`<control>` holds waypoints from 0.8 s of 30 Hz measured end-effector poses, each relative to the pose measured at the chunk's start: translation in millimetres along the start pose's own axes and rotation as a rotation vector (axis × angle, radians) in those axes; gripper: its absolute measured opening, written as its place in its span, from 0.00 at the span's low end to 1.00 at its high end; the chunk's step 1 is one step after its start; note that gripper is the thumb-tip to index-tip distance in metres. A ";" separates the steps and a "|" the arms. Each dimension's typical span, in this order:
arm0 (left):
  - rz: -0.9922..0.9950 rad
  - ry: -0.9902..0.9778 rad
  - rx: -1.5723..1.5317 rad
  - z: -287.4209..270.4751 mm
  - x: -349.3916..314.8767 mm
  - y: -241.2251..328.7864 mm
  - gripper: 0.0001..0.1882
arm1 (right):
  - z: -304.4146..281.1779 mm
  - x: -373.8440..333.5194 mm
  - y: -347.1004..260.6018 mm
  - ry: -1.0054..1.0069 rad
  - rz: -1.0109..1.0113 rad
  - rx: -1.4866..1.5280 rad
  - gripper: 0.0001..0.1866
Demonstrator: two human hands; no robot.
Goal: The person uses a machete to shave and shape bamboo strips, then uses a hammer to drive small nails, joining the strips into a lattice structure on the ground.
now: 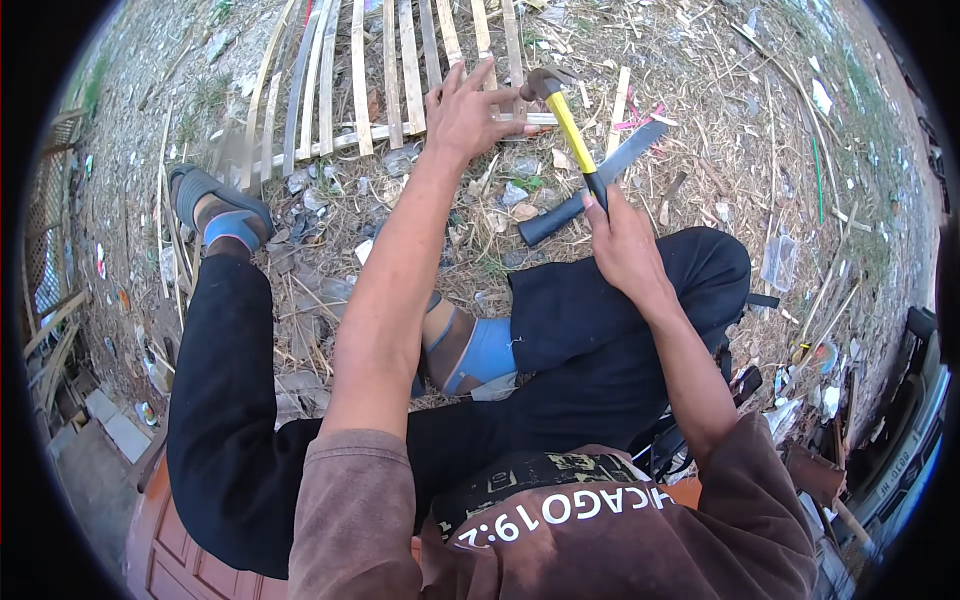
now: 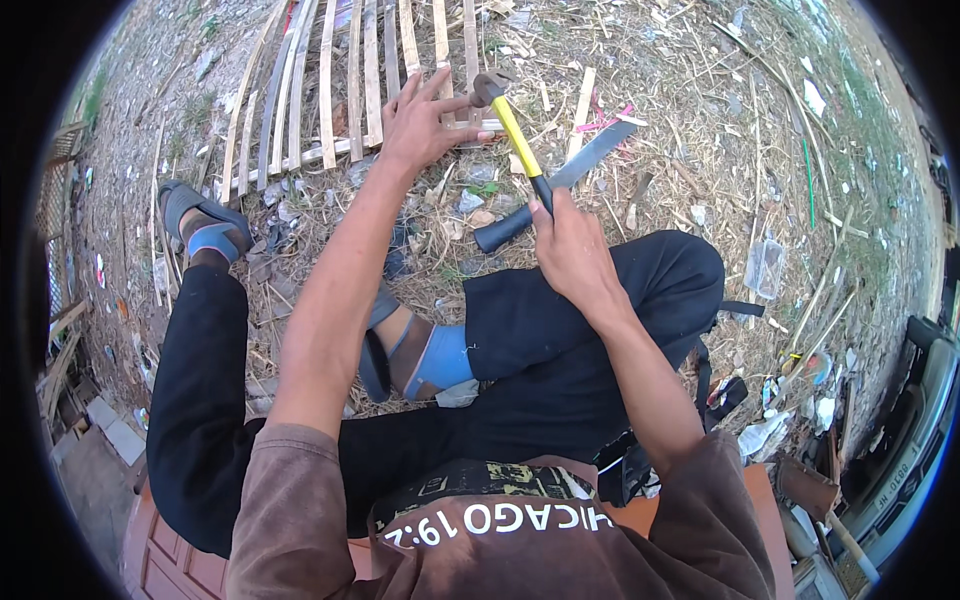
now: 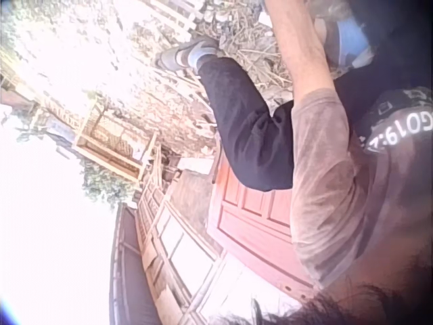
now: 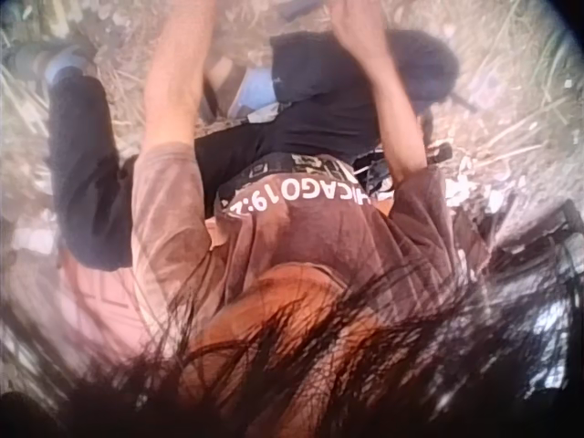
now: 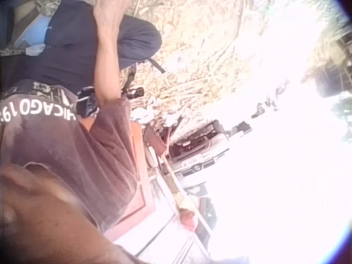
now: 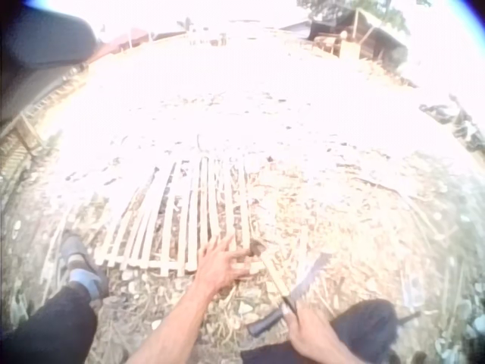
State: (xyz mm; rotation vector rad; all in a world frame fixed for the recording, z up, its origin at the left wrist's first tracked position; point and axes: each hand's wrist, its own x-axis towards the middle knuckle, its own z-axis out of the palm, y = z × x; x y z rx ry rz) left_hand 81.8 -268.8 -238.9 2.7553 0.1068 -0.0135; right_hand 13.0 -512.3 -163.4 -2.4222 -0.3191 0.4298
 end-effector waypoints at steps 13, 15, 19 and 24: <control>-0.017 -0.009 -0.014 -1.0 0.7 -1.8 0.36 | -14.6 9.8 -14.1 -0.037 -0.011 -0.035 0.13; -0.017 -0.015 -0.021 2.8 -4.8 -5.8 0.36 | -32.0 14.9 -34.0 0.019 -0.077 0.013 0.13; -0.010 0.026 -0.014 6.1 -3.9 -12.6 0.36 | -46.7 18.0 -55.1 0.173 -0.084 0.250 0.14; 0.011 0.023 -0.006 4.3 -1.3 -5.4 0.36 | 0.7 7.7 -0.5 -0.050 0.008 -0.130 0.13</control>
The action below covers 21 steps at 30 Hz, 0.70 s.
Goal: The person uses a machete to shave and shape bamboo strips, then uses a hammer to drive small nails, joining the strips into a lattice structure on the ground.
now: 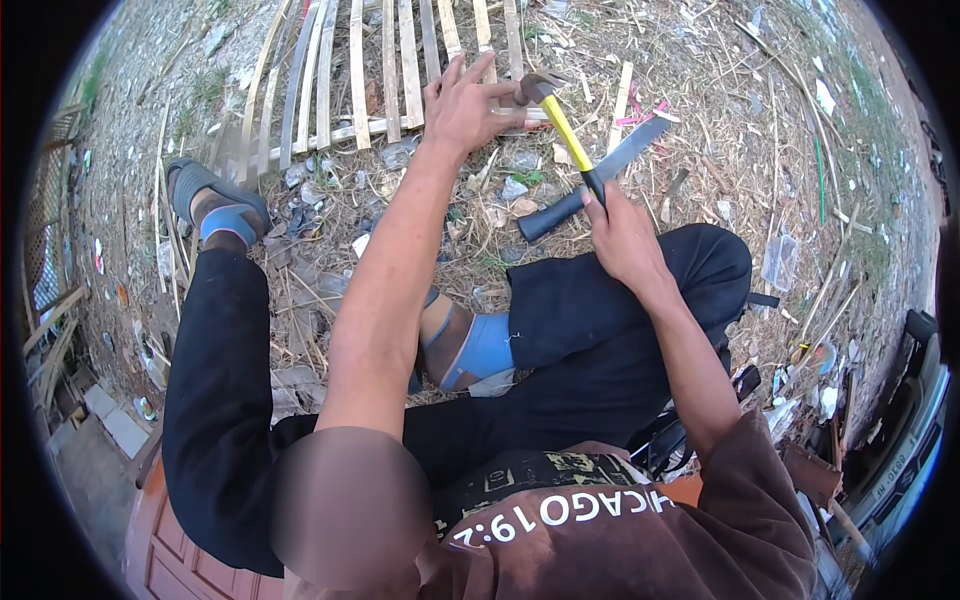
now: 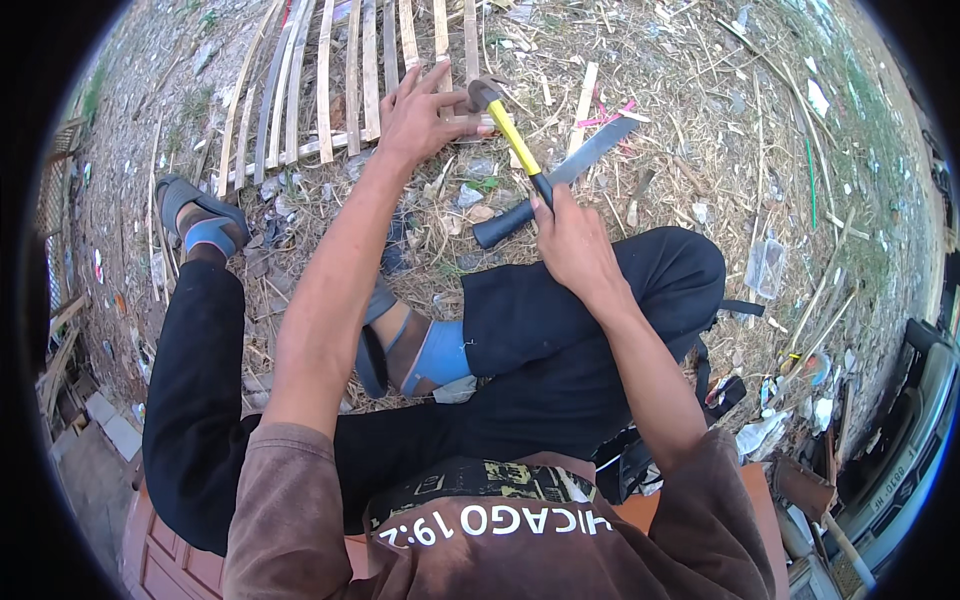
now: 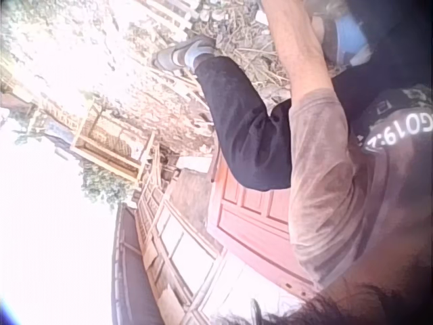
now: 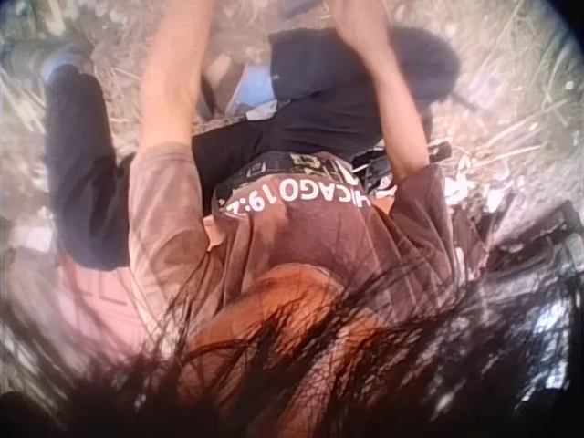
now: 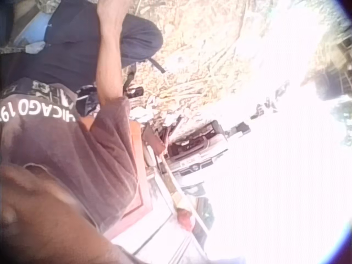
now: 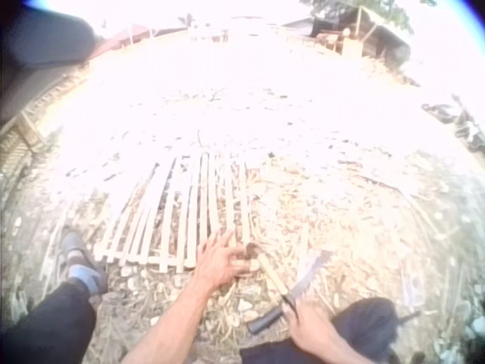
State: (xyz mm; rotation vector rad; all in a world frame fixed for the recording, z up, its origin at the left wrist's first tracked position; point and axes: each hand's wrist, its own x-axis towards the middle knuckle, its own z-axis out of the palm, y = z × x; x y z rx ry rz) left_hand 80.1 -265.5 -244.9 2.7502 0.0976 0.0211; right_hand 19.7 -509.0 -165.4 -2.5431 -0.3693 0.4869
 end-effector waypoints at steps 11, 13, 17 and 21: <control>0.033 0.050 -0.003 0.9 -0.6 -2.6 0.34 | -8.6 -1.7 -11.3 0.069 -0.018 0.120 0.13; 0.025 0.035 0.006 -0.2 0.3 -0.7 0.34 | -7.1 -1.5 -4.9 0.037 -0.020 0.111 0.13; 0.003 -0.011 0.010 2.7 -4.3 -4.5 0.34 | -32.4 3.7 -27.7 0.072 -0.038 0.158 0.13; 0.009 0.027 -0.005 2.3 -2.6 -8.6 0.34 | -64.6 4.0 -53.4 0.240 -0.075 0.363 0.13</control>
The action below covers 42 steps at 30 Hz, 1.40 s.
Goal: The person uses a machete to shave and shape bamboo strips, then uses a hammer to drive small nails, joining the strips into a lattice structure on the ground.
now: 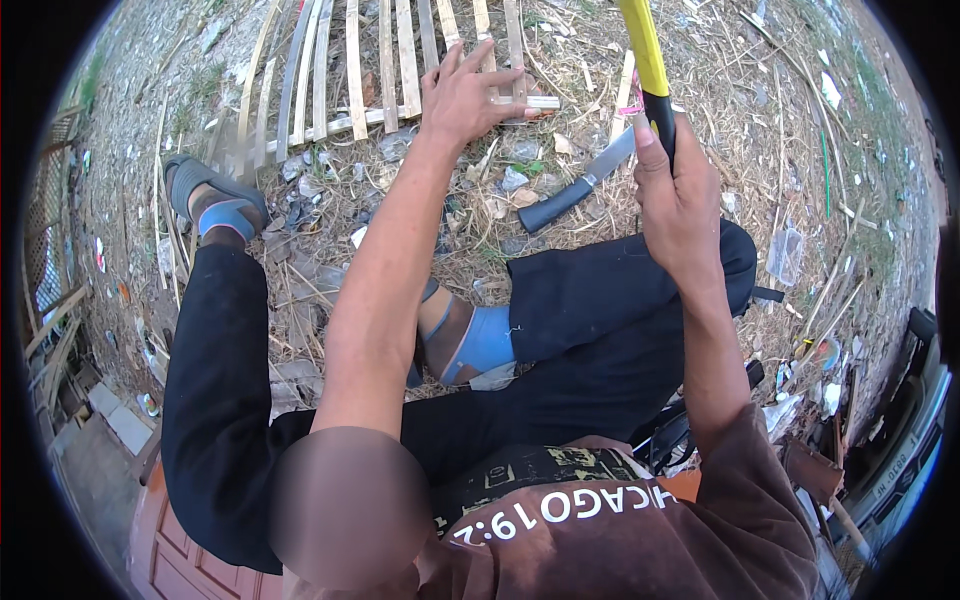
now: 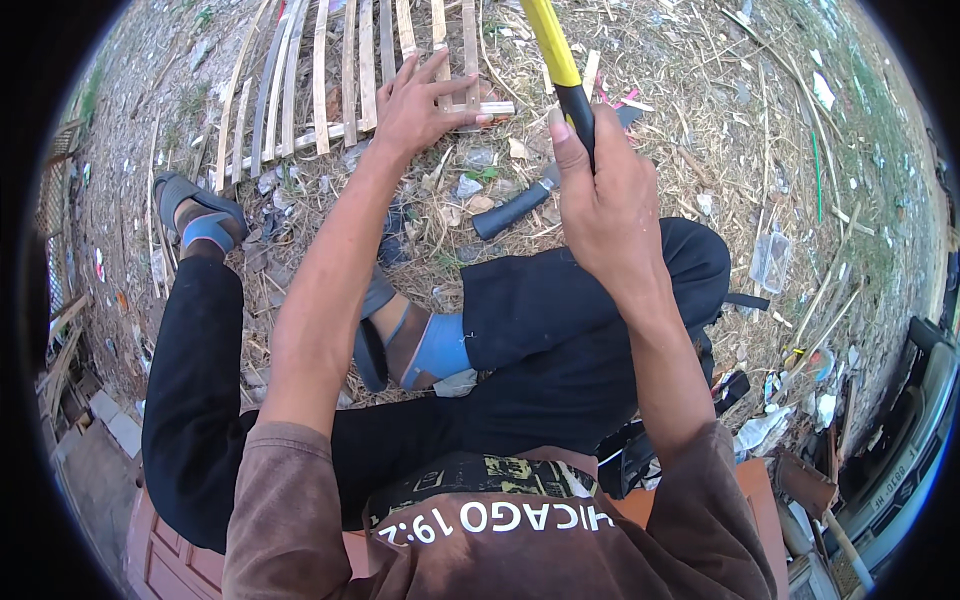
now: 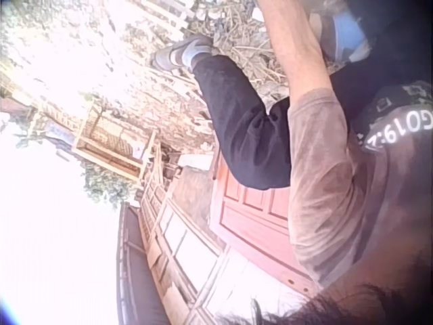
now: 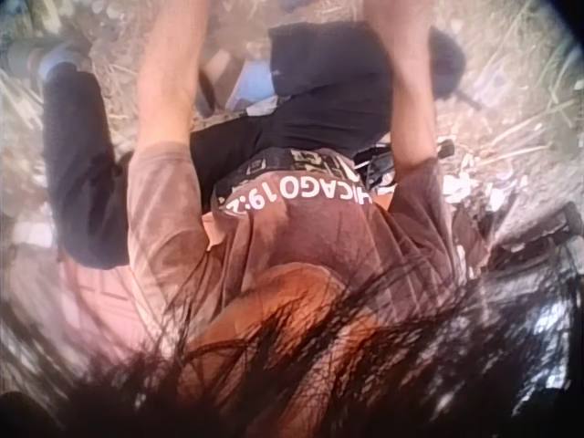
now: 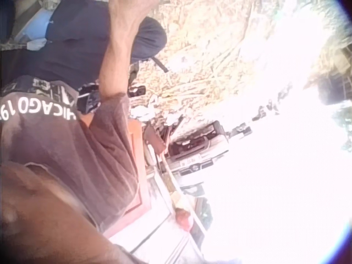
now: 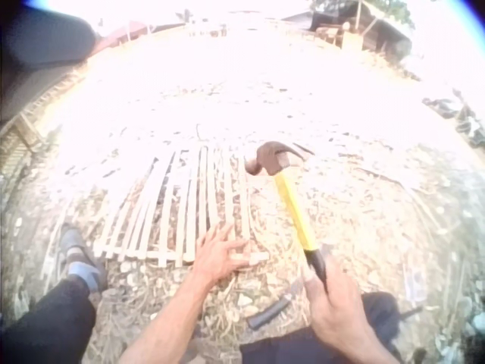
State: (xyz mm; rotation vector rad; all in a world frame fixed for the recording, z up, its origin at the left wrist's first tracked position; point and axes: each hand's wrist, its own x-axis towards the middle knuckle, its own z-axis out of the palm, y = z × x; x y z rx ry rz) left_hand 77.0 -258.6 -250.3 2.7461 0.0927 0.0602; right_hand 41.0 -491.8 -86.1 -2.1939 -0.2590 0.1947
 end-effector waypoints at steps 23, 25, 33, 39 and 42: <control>0.007 0.010 0.020 -1.6 1.5 -2.7 0.34 | 17.6 -6.0 22.3 -0.190 0.041 -0.183 0.13; 0.004 0.010 0.023 -0.7 0.9 -0.6 0.34 | 7.0 1.2 1.3 -0.078 0.008 -0.089 0.13; -0.016 -0.087 0.127 -6.8 10.5 5.9 0.36 | 25.0 -14.7 55.3 -0.301 0.058 -0.320 0.12; 0.005 0.031 -0.011 1.6 0.0 -2.0 0.36 | 17.6 -8.2 24.5 -0.139 0.049 -0.115 0.12; -0.004 -0.045 0.022 -3.8 3.5 4.5 0.35 | 29.9 -17.4 57.6 -0.189 0.062 -0.220 0.12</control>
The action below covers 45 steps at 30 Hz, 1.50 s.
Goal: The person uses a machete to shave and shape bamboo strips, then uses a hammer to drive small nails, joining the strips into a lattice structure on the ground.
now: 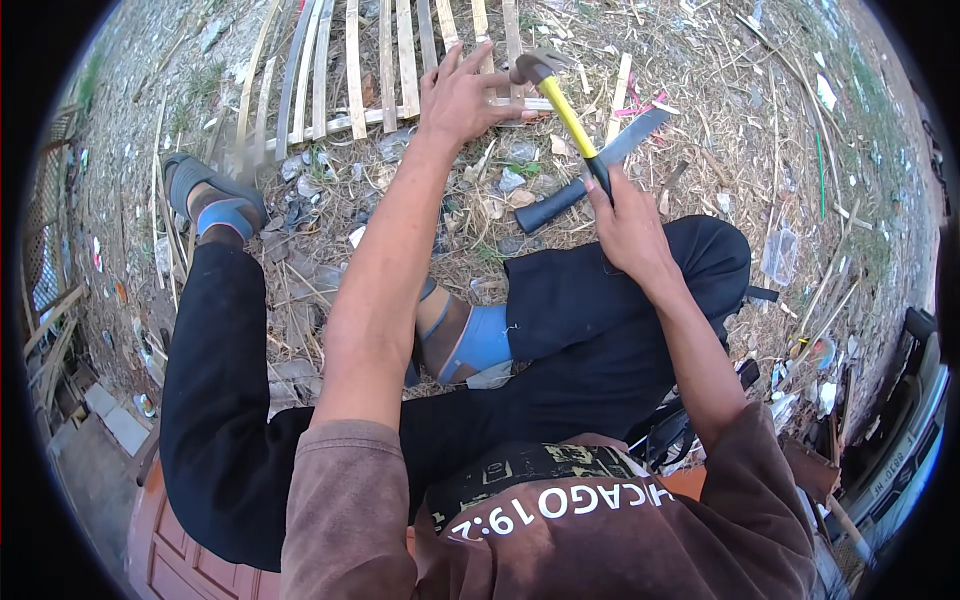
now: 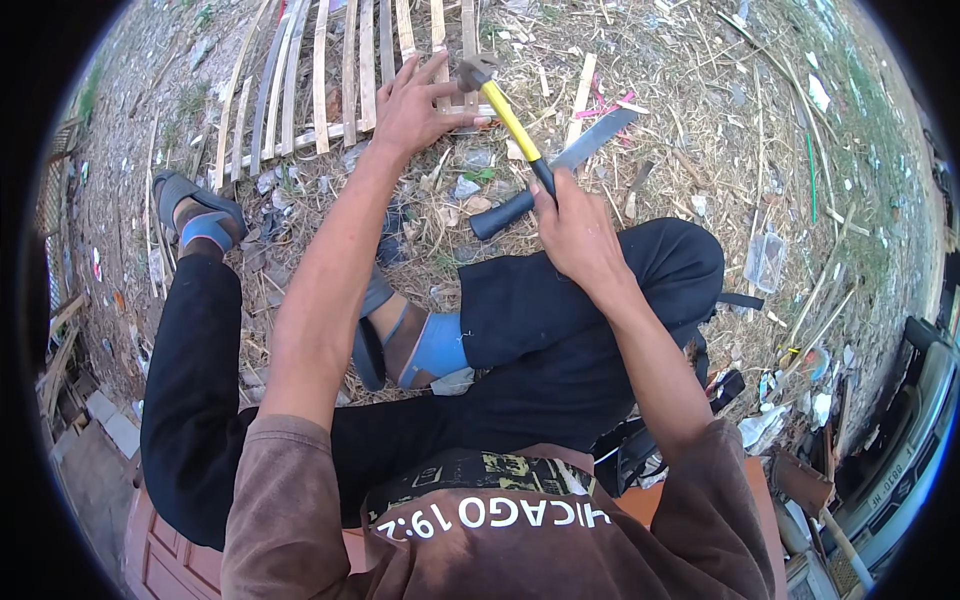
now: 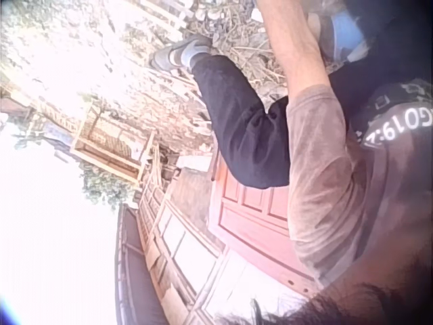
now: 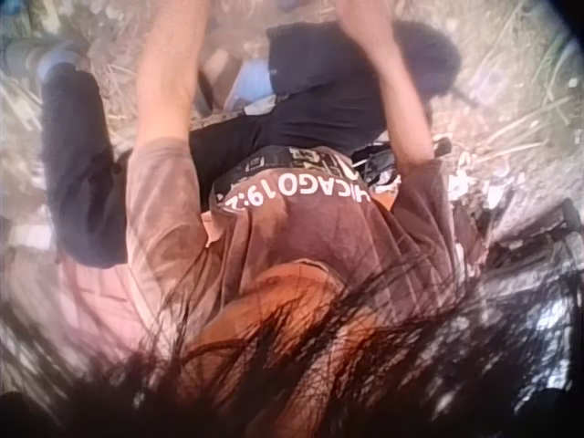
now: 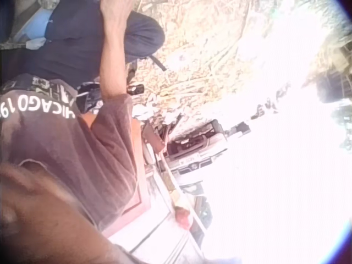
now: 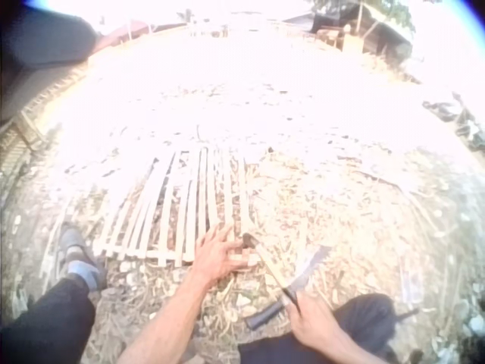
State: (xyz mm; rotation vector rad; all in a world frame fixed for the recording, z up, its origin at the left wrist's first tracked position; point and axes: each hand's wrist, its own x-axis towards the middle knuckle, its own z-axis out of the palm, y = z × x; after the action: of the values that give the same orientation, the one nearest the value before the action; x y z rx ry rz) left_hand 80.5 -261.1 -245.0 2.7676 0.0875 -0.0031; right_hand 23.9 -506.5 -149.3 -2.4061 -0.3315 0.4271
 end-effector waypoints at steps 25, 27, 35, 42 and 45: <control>0.015 0.013 0.023 3.5 -1.7 -1.6 0.43 | -17.9 40.5 60.9 0.027 -0.085 0.341 0.17; 0.012 0.001 0.024 1.3 0.3 -0.7 0.43 | -17.3 41.1 63.1 -0.159 -0.055 -0.226 0.16; 0.045 0.053 0.031 6.6 -0.6 -6.7 0.43 | -18.2 34.1 50.5 0.047 -0.045 0.334 0.16; 0.021 0.011 0.070 3.0 0.1 -5.4 0.43 | -27.5 40.1 28.9 -0.080 -0.113 -0.118 0.15; 0.037 0.065 0.035 6.3 0.8 -6.3 0.43 | -30.5 39.2 23.9 0.025 -0.103 0.114 0.15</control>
State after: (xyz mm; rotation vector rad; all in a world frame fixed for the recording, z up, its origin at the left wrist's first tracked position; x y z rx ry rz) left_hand 80.9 -257.5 -253.1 2.8036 0.0537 0.0962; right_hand 74.5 -528.4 -151.2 -2.2705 -0.4071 0.3599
